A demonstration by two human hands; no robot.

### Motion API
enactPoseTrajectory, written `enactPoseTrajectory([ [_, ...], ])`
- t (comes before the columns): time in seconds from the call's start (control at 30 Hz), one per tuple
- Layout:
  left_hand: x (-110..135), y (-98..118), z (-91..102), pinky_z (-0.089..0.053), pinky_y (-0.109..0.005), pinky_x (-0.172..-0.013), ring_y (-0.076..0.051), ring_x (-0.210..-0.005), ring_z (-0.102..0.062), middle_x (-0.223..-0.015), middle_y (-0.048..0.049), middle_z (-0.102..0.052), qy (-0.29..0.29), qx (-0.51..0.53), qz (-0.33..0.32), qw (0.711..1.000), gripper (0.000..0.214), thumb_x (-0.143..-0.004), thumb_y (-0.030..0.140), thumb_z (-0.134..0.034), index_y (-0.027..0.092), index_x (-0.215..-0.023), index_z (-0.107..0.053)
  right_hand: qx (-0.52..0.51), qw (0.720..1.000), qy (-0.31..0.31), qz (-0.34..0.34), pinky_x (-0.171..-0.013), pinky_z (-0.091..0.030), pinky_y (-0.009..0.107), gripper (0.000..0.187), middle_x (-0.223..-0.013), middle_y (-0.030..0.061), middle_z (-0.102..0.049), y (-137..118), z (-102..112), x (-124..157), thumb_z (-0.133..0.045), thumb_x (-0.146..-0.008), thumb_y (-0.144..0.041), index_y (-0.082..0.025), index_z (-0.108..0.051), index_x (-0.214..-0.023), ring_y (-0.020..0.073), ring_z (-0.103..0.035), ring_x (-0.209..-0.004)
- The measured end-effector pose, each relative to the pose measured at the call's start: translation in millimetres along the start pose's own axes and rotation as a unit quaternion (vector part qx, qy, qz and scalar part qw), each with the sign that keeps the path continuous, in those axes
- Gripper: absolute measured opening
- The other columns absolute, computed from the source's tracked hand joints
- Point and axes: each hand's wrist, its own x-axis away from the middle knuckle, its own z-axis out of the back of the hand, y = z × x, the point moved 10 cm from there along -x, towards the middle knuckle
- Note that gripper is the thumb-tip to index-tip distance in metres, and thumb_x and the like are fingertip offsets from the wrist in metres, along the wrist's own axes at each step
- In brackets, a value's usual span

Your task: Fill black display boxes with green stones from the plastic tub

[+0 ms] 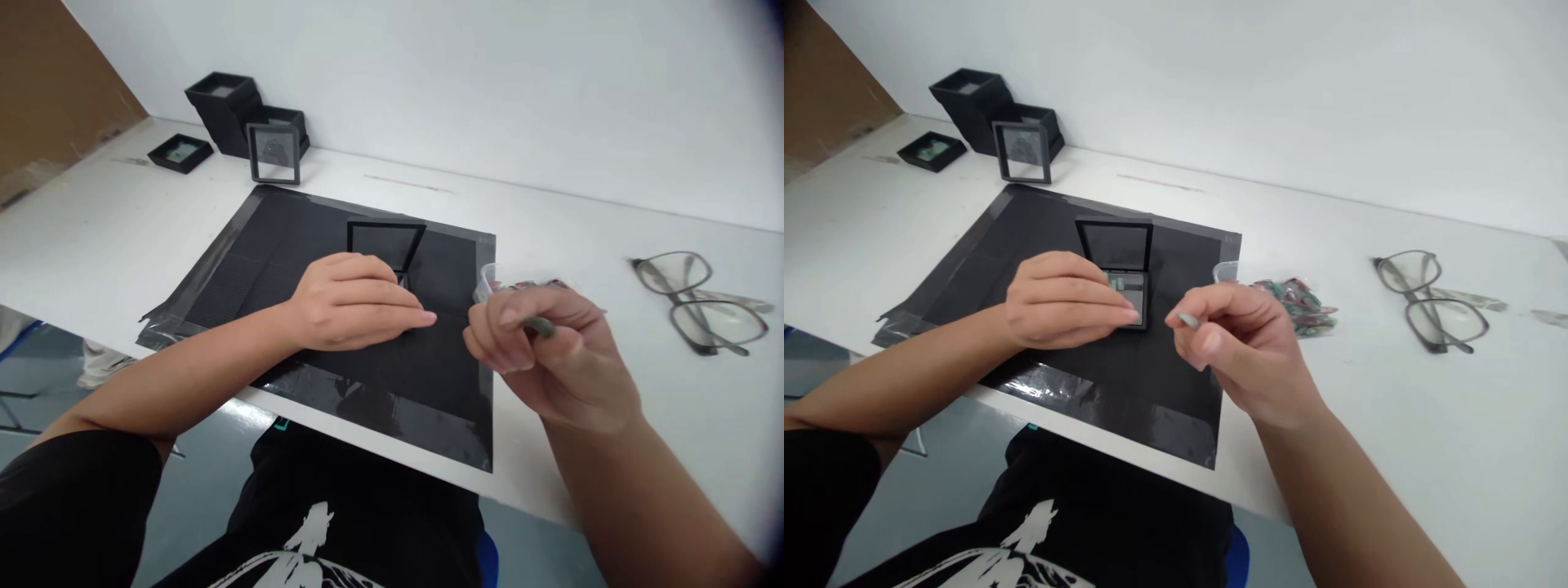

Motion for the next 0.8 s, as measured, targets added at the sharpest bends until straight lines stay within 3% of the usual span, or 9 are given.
enactPoseTrajectory([
  [0.17,0,-19,19.3,-0.059,-0.024,-0.062,-0.011,-0.066,-0.068,-0.085,0.0069,-0.077,0.075,-0.056,0.021,0.995,0.026,-0.083,0.020,-0.074,0.032,-0.105,-0.070,0.141,0.966,0.210,0.061,-0.044,-0.035,0.030,0.008,-0.053,-0.0041,-0.049,-15,43,13,-0.074,-0.088,-0.034,-0.027,-0.078,-0.089,0.0112,-0.042,-0.046],
  [0.23,1,-23,23.4,-0.059,-0.026,-0.061,-0.011,-0.065,-0.067,-0.085,0.0073,-0.076,0.084,-0.071,0.026,0.994,0.026,-0.084,0.022,-0.073,0.035,-0.107,-0.069,0.242,0.939,0.229,0.087,-0.048,-0.038,0.031,0.005,-0.057,-0.0033,-0.055,-23,43,16,-0.077,-0.084,-0.026,-0.028,-0.078,-0.089,0.0121,-0.047,-0.050],
  [0.3,0,-23,25.2,-0.059,-0.028,-0.062,-0.012,-0.066,-0.068,-0.086,0.0074,-0.076,0.075,-0.083,0.025,0.993,0.026,-0.085,0.024,-0.072,0.037,-0.107,-0.069,0.382,0.900,0.172,0.117,-0.051,-0.040,0.029,0.011,-0.058,-0.0048,-0.056,-28,25,12,-0.079,-0.081,-0.021,-0.028,-0.076,-0.089,0.0117,-0.049,-0.052],
  [0.37,0,-22,26.4,-0.058,-0.028,-0.060,-0.012,-0.067,-0.067,-0.085,0.0074,-0.076,0.061,-0.096,0.030,0.993,0.021,-0.086,0.027,-0.071,0.038,-0.105,-0.070,0.511,0.847,0.071,0.131,-0.051,-0.039,0.028,0.007,-0.058,-0.0054,-0.056,-21,0,4,-0.077,-0.083,-0.024,-0.026,-0.074,-0.090,0.0115,-0.051,-0.053],
  [0.43,0,-22,28.5,-0.056,-0.029,-0.057,-0.012,-0.067,-0.066,-0.083,0.0075,-0.075,0.054,-0.101,0.042,0.993,0.014,-0.088,0.032,-0.070,0.038,-0.100,-0.071,0.598,0.794,-0.022,0.111,-0.050,-0.036,0.027,0.007,-0.061,-0.0034,-0.060,-6,-17,-6,-0.070,-0.089,-0.030,-0.024,-0.072,-0.088,0.0123,-0.054,-0.055],
  [0.53,2,-20,34.0,-0.054,-0.029,-0.055,-0.012,-0.068,-0.067,-0.082,0.0084,-0.074,0.069,-0.087,0.038,0.993,0.008,-0.088,0.035,-0.070,0.038,-0.096,-0.070,0.666,0.737,-0.105,0.038,-0.050,-0.031,0.028,0.017,-0.068,-0.0001,-0.066,16,-23,-22,-0.062,-0.092,-0.035,-0.022,-0.070,-0.084,0.0143,-0.058,-0.059],
  [0.7,3,-23,28.2,-0.054,-0.030,-0.056,-0.013,-0.070,-0.068,-0.081,0.0081,-0.074,0.039,-0.119,0.027,0.992,0.006,-0.087,0.040,-0.071,0.034,-0.087,-0.070,0.700,0.701,-0.119,-0.063,-0.052,-0.029,0.029,0.026,-0.063,0.0005,-0.064,34,-13,-50,-0.060,-0.091,-0.041,-0.023,-0.067,-0.074,0.0167,-0.057,-0.058],
  [0.8,1,-21,29.0,-0.055,-0.029,-0.057,-0.012,-0.069,-0.068,-0.083,0.0082,-0.075,0.045,-0.133,0.018,0.990,0.003,-0.087,0.035,-0.071,0.032,-0.086,-0.069,0.687,0.704,-0.131,-0.123,-0.051,-0.029,0.029,0.027,-0.059,0.0005,-0.063,50,-8,-55,-0.062,-0.088,-0.042,-0.022,-0.066,-0.070,0.0166,-0.055,-0.055],
])
